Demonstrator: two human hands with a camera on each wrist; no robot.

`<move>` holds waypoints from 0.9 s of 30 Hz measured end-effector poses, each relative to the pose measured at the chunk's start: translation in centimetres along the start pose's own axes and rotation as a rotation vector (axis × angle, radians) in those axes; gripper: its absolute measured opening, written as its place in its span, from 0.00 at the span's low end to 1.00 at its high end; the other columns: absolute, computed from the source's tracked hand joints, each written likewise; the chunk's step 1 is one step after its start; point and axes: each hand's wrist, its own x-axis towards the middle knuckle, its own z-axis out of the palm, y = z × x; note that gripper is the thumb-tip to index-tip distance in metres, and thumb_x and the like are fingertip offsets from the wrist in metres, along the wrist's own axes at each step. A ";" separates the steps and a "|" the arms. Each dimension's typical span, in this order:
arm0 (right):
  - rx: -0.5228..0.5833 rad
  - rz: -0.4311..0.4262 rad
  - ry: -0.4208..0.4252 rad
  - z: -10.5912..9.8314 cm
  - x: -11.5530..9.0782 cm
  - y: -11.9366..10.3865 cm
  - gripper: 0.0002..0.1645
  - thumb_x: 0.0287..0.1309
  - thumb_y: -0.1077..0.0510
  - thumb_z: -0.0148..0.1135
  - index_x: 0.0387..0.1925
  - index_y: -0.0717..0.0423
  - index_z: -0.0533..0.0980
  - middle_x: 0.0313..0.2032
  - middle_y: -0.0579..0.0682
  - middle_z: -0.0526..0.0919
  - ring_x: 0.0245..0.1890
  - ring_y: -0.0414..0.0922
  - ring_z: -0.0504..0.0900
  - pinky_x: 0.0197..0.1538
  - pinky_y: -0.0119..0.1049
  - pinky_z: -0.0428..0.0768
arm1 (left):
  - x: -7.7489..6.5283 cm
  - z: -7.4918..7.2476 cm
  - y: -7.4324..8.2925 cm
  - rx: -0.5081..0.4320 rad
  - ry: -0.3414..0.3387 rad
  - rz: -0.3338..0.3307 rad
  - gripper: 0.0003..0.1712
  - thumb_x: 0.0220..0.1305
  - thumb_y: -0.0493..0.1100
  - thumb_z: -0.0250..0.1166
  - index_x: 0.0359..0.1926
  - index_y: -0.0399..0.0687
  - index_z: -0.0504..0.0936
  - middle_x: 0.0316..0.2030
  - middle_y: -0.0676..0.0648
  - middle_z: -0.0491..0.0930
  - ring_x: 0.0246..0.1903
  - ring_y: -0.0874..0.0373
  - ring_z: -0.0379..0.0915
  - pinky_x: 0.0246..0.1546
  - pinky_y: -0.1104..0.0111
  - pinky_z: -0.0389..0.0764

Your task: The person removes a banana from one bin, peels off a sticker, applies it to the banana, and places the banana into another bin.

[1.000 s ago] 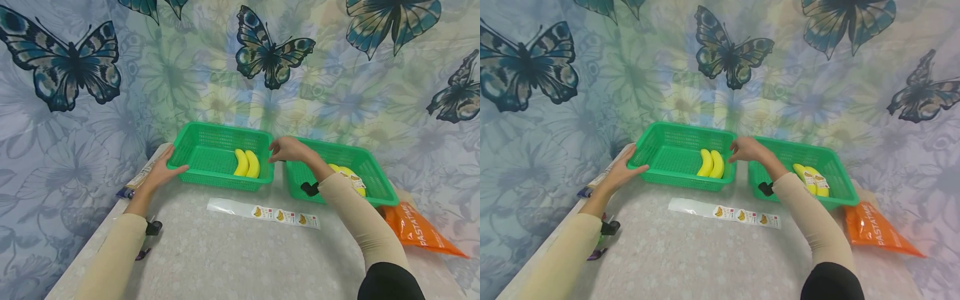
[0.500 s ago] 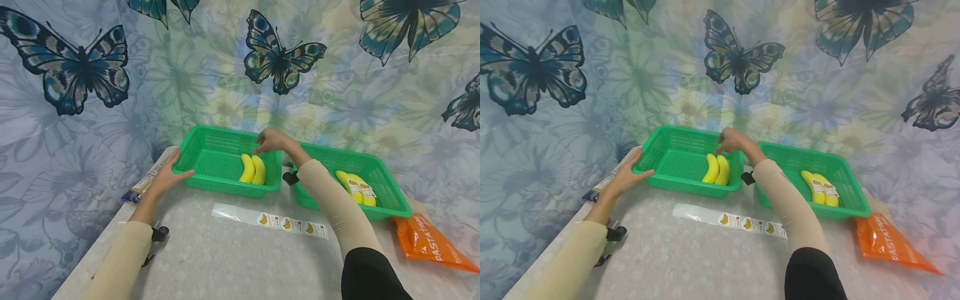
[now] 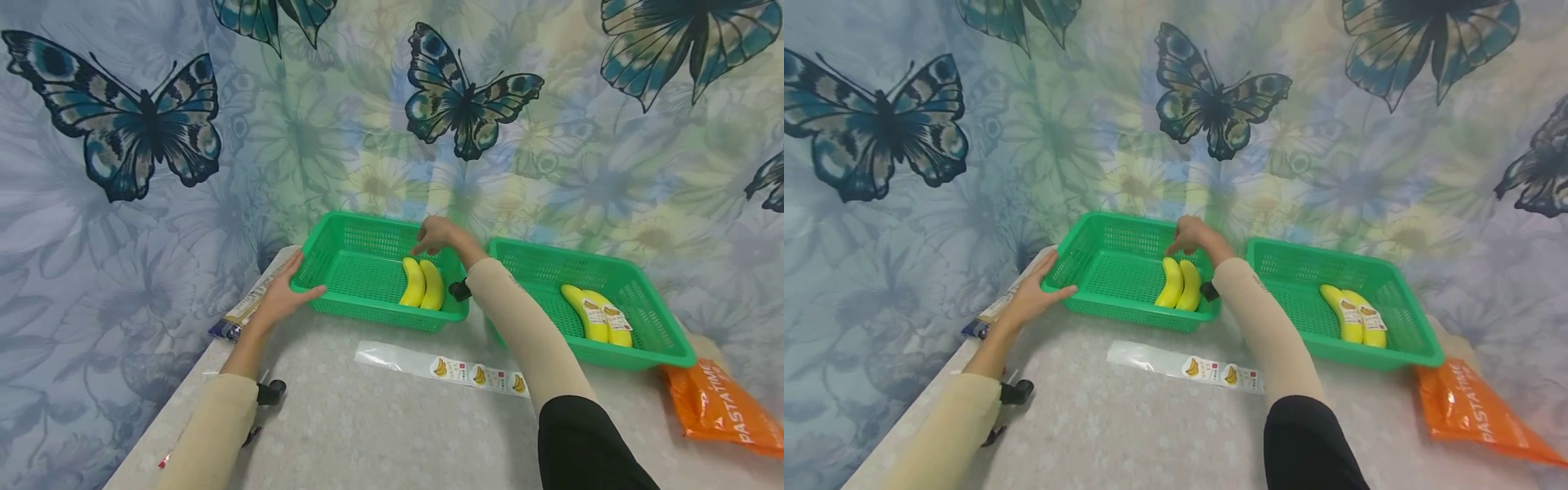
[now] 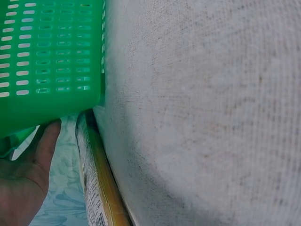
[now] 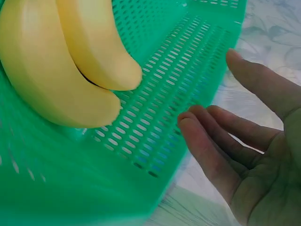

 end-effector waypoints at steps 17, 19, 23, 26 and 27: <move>0.063 0.165 -0.083 4.5 2.2 1.2 0.22 0.55 0.47 0.71 0.36 0.59 0.72 0.31 0.53 0.78 0.35 0.49 0.84 0.46 0.39 0.85 | -0.5 0.1 -0.1 -0.011 0.015 -0.007 0.60 0.56 0.63 0.68 0.78 0.62 0.39 0.79 0.52 0.35 0.76 0.36 0.34 0.66 0.30 0.49; 0.063 0.185 -0.108 4.9 2.2 1.1 0.23 0.55 0.47 0.71 0.37 0.58 0.69 0.29 0.51 0.75 0.32 0.46 0.82 0.44 0.38 0.85 | -0.5 0.1 -0.1 -0.009 0.014 -0.007 0.60 0.57 0.63 0.68 0.78 0.62 0.39 0.79 0.52 0.35 0.76 0.36 0.34 0.66 0.30 0.48; 0.035 0.196 -0.109 5.5 2.1 0.7 0.23 0.55 0.49 0.71 0.39 0.57 0.69 0.28 0.50 0.73 0.30 0.45 0.79 0.42 0.36 0.84 | -0.5 0.1 -0.1 -0.004 0.012 -0.004 0.60 0.57 0.64 0.68 0.78 0.62 0.39 0.79 0.51 0.35 0.76 0.36 0.34 0.66 0.29 0.48; 0.001 0.185 -0.100 5.9 2.2 0.3 0.19 0.55 0.49 0.71 0.33 0.58 0.72 0.25 0.49 0.73 0.30 0.45 0.78 0.42 0.37 0.83 | -0.5 0.0 -0.2 -0.011 0.014 -0.005 0.59 0.57 0.63 0.68 0.78 0.62 0.40 0.79 0.52 0.35 0.76 0.37 0.33 0.67 0.30 0.48; -0.006 0.179 -0.101 6.0 2.2 0.2 0.19 0.55 0.49 0.71 0.30 0.58 0.73 0.24 0.49 0.72 0.30 0.45 0.78 0.42 0.37 0.83 | -0.5 0.0 -0.2 -0.014 0.012 -0.007 0.59 0.57 0.63 0.68 0.78 0.62 0.39 0.79 0.52 0.35 0.76 0.37 0.33 0.67 0.31 0.49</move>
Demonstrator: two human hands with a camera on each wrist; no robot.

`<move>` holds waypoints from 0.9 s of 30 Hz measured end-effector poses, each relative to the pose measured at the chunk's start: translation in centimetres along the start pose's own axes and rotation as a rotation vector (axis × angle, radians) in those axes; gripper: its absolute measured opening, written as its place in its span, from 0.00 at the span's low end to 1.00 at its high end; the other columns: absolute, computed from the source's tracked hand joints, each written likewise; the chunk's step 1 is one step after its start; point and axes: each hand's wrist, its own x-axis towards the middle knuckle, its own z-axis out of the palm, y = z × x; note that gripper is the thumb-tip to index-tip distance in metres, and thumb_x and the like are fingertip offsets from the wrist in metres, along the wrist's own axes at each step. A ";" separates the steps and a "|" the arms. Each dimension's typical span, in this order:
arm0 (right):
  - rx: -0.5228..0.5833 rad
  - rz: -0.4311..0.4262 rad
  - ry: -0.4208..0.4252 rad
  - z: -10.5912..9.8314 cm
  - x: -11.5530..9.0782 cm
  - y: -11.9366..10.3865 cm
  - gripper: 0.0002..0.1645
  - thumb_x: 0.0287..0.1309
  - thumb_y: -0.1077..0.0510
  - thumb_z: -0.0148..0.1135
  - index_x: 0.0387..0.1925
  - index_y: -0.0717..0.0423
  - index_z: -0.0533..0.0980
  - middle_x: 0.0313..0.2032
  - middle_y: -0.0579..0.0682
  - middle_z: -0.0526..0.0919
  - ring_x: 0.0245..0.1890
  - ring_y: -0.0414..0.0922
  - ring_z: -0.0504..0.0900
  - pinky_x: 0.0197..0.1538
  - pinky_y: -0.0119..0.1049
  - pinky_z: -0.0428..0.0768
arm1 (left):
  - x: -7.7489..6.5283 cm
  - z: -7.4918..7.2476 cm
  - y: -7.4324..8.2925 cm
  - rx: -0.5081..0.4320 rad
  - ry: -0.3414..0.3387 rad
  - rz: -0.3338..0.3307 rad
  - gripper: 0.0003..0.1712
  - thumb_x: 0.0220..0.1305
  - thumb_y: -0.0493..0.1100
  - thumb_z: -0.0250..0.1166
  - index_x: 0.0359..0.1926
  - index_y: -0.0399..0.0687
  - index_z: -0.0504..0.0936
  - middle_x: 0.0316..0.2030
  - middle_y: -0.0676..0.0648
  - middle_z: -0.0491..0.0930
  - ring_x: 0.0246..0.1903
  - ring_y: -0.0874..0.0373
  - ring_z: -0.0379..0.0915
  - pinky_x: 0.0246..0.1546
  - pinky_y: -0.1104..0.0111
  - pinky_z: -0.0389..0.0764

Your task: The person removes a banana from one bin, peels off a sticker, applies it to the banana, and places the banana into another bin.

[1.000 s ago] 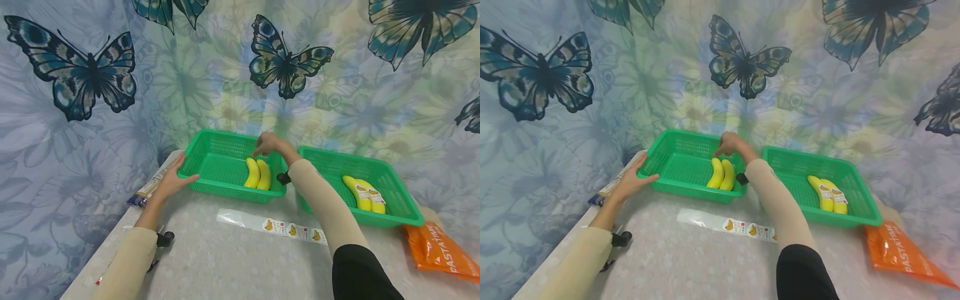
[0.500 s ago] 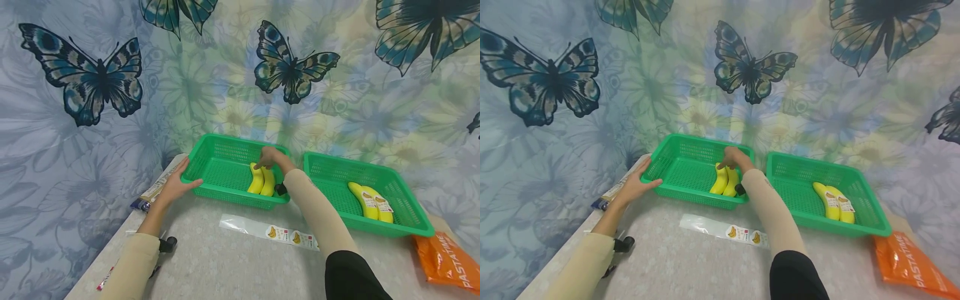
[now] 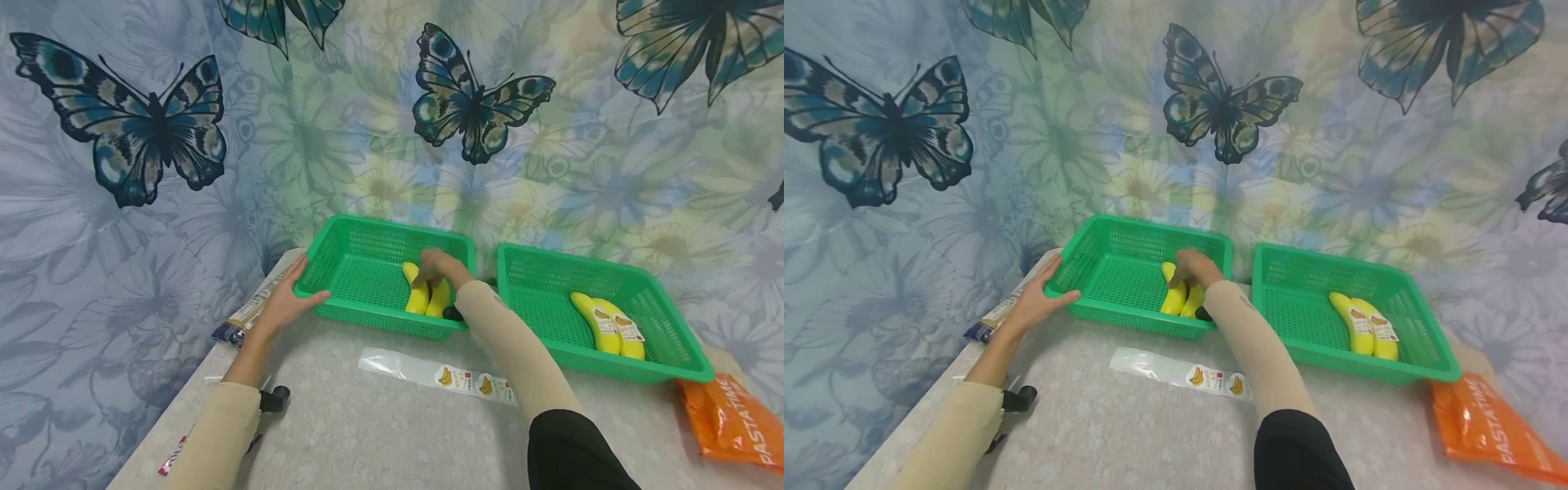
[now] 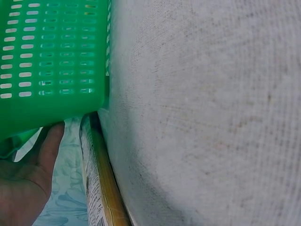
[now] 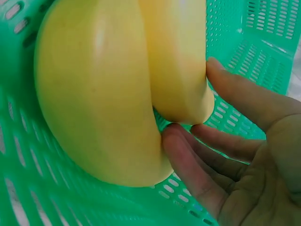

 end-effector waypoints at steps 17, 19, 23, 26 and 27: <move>0.115 0.034 -0.061 0.7 1.0 0.1 0.28 0.54 0.48 0.72 0.45 0.59 0.69 0.41 0.55 0.78 0.37 0.46 0.84 0.39 0.32 0.84 | 0.0 -0.2 0.0 -0.015 -0.008 -0.007 0.58 0.58 0.61 0.68 0.78 0.61 0.40 0.79 0.55 0.34 0.77 0.39 0.30 0.68 0.32 0.47; 0.127 0.026 -0.070 0.8 1.1 0.3 0.28 0.54 0.47 0.72 0.46 0.60 0.69 0.42 0.56 0.78 0.37 0.46 0.84 0.39 0.32 0.84 | 0.0 -0.2 0.0 -0.015 -0.010 -0.003 0.58 0.58 0.61 0.68 0.78 0.60 0.40 0.79 0.55 0.34 0.77 0.39 0.30 0.68 0.32 0.47; 0.138 0.005 -0.067 0.8 1.4 0.7 0.30 0.52 0.46 0.73 0.46 0.62 0.71 0.41 0.56 0.80 0.34 0.46 0.85 0.37 0.32 0.85 | 0.0 -0.1 -0.1 -0.006 -0.010 0.011 0.59 0.58 0.61 0.68 0.78 0.59 0.39 0.79 0.53 0.34 0.77 0.38 0.30 0.68 0.31 0.47; 0.169 -0.011 -0.056 0.8 1.4 1.0 0.31 0.51 0.47 0.74 0.47 0.64 0.72 0.40 0.57 0.79 0.32 0.45 0.85 0.37 0.32 0.86 | 0.1 -0.1 -0.1 -0.001 -0.007 0.017 0.59 0.58 0.62 0.68 0.78 0.59 0.39 0.79 0.54 0.34 0.77 0.39 0.30 0.68 0.31 0.47; 0.180 -0.015 -0.054 0.8 1.5 1.0 0.31 0.51 0.47 0.74 0.46 0.65 0.72 0.40 0.57 0.79 0.31 0.45 0.85 0.36 0.33 0.86 | 0.0 -0.1 -0.1 0.001 -0.005 0.020 0.59 0.58 0.61 0.68 0.78 0.59 0.39 0.79 0.53 0.34 0.77 0.38 0.30 0.68 0.31 0.47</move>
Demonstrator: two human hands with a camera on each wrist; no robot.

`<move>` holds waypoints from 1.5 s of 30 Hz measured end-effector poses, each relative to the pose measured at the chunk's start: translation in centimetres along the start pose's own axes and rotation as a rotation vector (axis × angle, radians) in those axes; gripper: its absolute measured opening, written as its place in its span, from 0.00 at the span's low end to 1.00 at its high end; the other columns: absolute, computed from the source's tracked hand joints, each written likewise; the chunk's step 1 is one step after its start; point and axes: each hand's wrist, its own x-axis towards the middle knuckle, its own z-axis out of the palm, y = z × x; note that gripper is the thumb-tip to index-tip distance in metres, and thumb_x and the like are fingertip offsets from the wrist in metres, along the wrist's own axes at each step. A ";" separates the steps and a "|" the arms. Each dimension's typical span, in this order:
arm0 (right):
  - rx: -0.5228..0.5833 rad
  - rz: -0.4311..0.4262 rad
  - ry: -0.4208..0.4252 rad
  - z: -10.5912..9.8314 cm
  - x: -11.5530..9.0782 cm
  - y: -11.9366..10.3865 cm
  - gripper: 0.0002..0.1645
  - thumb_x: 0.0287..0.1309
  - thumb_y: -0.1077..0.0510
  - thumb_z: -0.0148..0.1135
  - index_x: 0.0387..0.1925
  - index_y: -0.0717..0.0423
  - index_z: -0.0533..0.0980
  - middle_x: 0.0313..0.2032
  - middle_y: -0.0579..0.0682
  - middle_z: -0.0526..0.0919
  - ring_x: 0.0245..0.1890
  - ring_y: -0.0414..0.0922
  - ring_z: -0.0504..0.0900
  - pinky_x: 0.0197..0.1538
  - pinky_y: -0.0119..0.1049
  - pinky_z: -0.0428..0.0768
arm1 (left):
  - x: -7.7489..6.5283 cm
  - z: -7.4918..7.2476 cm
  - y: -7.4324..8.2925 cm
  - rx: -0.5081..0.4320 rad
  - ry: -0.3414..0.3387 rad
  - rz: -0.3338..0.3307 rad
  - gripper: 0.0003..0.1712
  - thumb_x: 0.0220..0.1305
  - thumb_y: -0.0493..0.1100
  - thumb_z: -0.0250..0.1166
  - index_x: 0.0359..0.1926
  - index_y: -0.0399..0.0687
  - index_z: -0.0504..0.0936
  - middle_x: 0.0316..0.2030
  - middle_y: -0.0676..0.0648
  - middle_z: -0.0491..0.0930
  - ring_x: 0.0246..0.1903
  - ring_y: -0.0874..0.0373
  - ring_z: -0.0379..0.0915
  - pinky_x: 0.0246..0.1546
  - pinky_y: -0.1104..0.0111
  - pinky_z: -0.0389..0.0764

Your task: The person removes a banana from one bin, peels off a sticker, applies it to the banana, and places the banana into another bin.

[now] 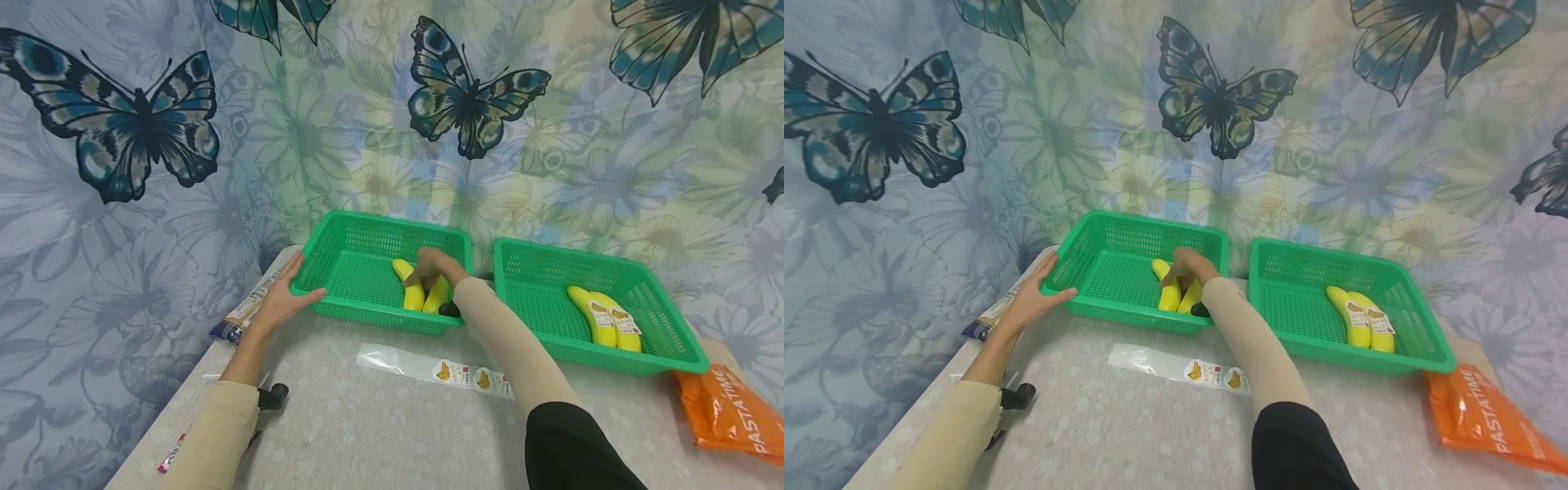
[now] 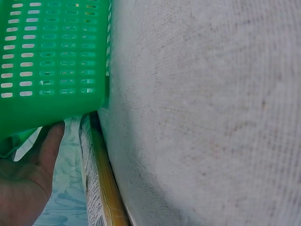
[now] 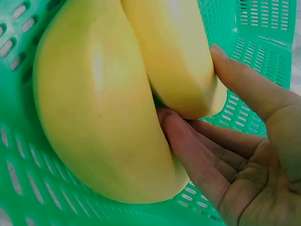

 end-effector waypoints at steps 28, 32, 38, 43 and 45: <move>0.074 -0.031 0.167 -3.5 -4.2 -1.7 0.22 0.50 0.48 0.75 0.32 0.65 0.83 0.28 0.54 0.89 0.39 0.54 0.88 0.44 0.40 0.86 | 0.3 -0.2 0.5 -0.009 -0.009 -0.050 0.58 0.58 0.63 0.67 0.78 0.65 0.39 0.79 0.52 0.34 0.76 0.34 0.33 0.67 0.30 0.48; 0.034 -0.038 0.210 -3.9 -5.1 -1.5 0.23 0.48 0.46 0.75 0.30 0.65 0.83 0.25 0.54 0.88 0.37 0.54 0.88 0.33 0.32 0.85 | 0.3 -0.1 0.4 -0.017 -0.018 -0.049 0.59 0.57 0.64 0.67 0.78 0.64 0.38 0.79 0.52 0.33 0.76 0.35 0.32 0.67 0.30 0.47; 0.025 -0.067 0.283 -4.8 -7.2 -0.9 0.22 0.48 0.45 0.75 0.25 0.62 0.82 0.25 0.54 0.88 0.28 0.48 0.88 0.35 0.35 0.86 | 0.4 0.0 0.2 -0.024 -0.032 -0.061 0.60 0.57 0.67 0.66 0.77 0.66 0.36 0.78 0.57 0.31 0.76 0.36 0.30 0.67 0.30 0.46; 0.034 -0.066 0.297 -5.5 -9.3 -0.5 0.26 0.49 0.44 0.75 0.10 0.52 0.72 0.18 0.53 0.85 0.36 0.55 0.88 0.44 0.44 0.85 | 0.3 0.0 0.4 -0.033 -0.032 -0.061 0.59 0.58 0.65 0.67 0.78 0.65 0.36 0.78 0.56 0.31 0.76 0.38 0.29 0.68 0.31 0.45; 0.029 -0.061 0.302 -5.8 -10.1 -0.2 0.29 0.49 0.44 0.74 0.07 0.50 0.69 0.15 0.52 0.83 0.37 0.56 0.88 0.40 0.43 0.85 | 0.3 -0.1 0.5 -0.032 -0.034 -0.061 0.59 0.58 0.64 0.67 0.78 0.64 0.36 0.78 0.56 0.31 0.76 0.37 0.29 0.68 0.31 0.45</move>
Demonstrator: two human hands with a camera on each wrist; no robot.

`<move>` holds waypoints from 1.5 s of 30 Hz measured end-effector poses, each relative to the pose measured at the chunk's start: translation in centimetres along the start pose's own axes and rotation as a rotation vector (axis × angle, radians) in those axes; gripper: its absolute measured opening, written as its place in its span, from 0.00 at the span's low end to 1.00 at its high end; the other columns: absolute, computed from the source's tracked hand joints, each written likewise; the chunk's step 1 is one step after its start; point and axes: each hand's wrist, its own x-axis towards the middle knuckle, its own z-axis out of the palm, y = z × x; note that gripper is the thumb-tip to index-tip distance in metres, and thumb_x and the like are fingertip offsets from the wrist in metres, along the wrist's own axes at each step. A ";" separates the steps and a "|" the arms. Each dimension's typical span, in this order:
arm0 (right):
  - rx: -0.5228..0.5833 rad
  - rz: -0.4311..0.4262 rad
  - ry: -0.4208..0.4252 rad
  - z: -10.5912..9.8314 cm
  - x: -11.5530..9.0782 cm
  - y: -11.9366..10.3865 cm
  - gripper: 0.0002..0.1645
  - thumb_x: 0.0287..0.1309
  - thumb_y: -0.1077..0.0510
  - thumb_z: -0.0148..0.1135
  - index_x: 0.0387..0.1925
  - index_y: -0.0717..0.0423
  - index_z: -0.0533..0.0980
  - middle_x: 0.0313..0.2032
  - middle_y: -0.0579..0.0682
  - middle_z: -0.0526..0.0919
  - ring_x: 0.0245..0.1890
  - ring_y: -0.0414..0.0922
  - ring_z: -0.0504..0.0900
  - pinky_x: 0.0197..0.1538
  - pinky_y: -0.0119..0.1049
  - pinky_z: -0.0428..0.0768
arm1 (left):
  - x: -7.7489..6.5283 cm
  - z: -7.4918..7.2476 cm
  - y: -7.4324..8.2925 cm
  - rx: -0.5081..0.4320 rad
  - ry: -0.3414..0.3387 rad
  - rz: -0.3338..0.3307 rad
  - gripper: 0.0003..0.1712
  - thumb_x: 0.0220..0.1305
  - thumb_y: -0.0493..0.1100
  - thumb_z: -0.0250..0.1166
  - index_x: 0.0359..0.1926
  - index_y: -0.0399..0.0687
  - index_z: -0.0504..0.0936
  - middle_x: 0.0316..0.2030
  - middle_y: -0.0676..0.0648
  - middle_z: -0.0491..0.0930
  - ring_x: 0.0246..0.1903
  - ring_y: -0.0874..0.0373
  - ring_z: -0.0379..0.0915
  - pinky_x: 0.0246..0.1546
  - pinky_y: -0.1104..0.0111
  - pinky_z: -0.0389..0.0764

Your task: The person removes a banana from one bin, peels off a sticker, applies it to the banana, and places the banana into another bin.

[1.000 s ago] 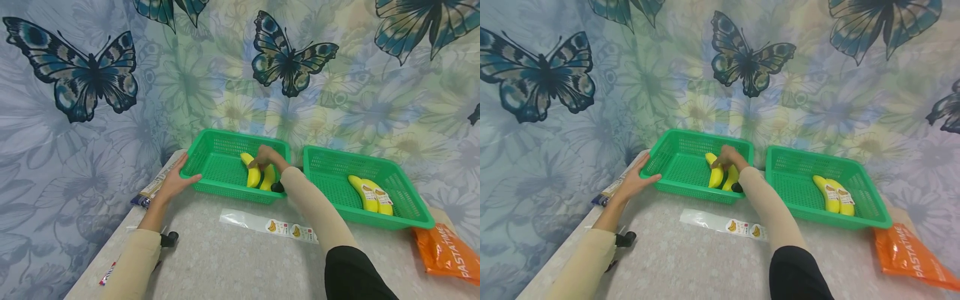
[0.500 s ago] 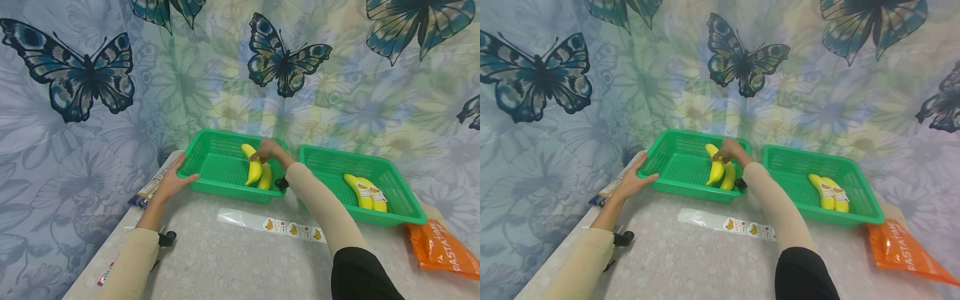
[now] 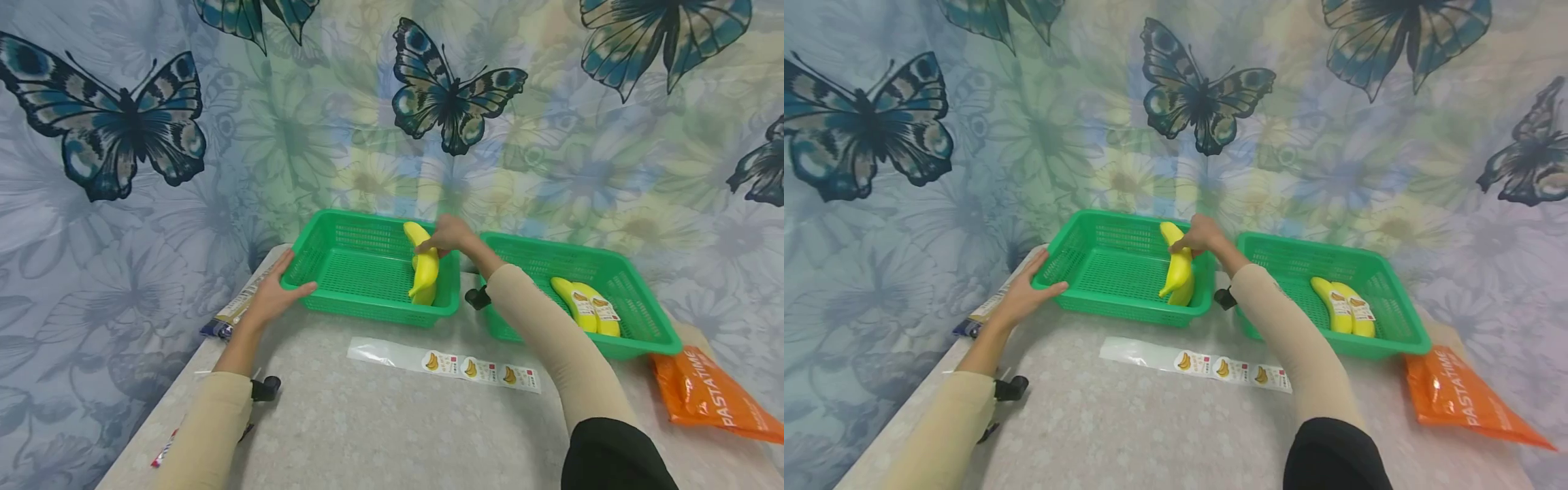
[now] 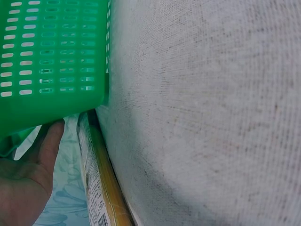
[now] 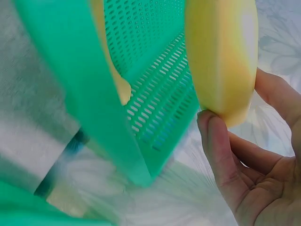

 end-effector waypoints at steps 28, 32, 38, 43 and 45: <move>0.016 0.120 0.073 0.1 -16.5 3.4 0.37 0.47 0.37 0.72 0.52 0.59 0.81 0.33 0.51 0.89 0.29 0.46 0.87 0.33 0.34 0.80 | -0.3 -0.3 0.6 -0.002 -0.036 0.002 0.60 0.60 0.66 0.64 0.77 0.62 0.32 0.78 0.53 0.26 0.76 0.37 0.23 0.66 0.29 0.44; -0.003 0.107 0.095 2.2 -18.7 4.1 0.35 0.46 0.38 0.73 0.50 0.59 0.82 0.33 0.50 0.88 0.28 0.43 0.83 0.29 0.31 0.76 | -0.2 -0.2 0.6 0.006 -0.041 0.005 0.60 0.60 0.66 0.63 0.77 0.62 0.31 0.78 0.53 0.26 0.76 0.36 0.24 0.66 0.29 0.45; 0.038 0.130 0.114 6.1 -21.8 5.6 0.35 0.44 0.41 0.75 0.49 0.61 0.82 0.34 0.51 0.87 0.26 0.41 0.81 0.26 0.33 0.77 | 0.1 -0.1 0.7 0.014 -0.040 0.013 0.59 0.60 0.67 0.63 0.77 0.63 0.32 0.78 0.54 0.27 0.76 0.36 0.24 0.65 0.28 0.44; 0.092 0.162 0.123 9.7 -23.3 7.1 0.34 0.40 0.43 0.78 0.45 0.60 0.83 0.27 0.47 0.86 0.24 0.40 0.79 0.25 0.33 0.75 | 0.0 0.0 0.8 0.008 -0.041 -0.005 0.60 0.59 0.68 0.63 0.77 0.63 0.32 0.78 0.55 0.26 0.76 0.37 0.23 0.65 0.28 0.44; 0.133 0.172 0.115 11.2 -23.6 7.5 0.34 0.39 0.43 0.78 0.45 0.62 0.83 0.24 0.46 0.84 0.22 0.40 0.79 0.25 0.33 0.74 | -0.2 -0.1 0.9 0.012 -0.041 -0.017 0.60 0.59 0.68 0.63 0.77 0.64 0.32 0.77 0.56 0.26 0.76 0.37 0.22 0.65 0.28 0.44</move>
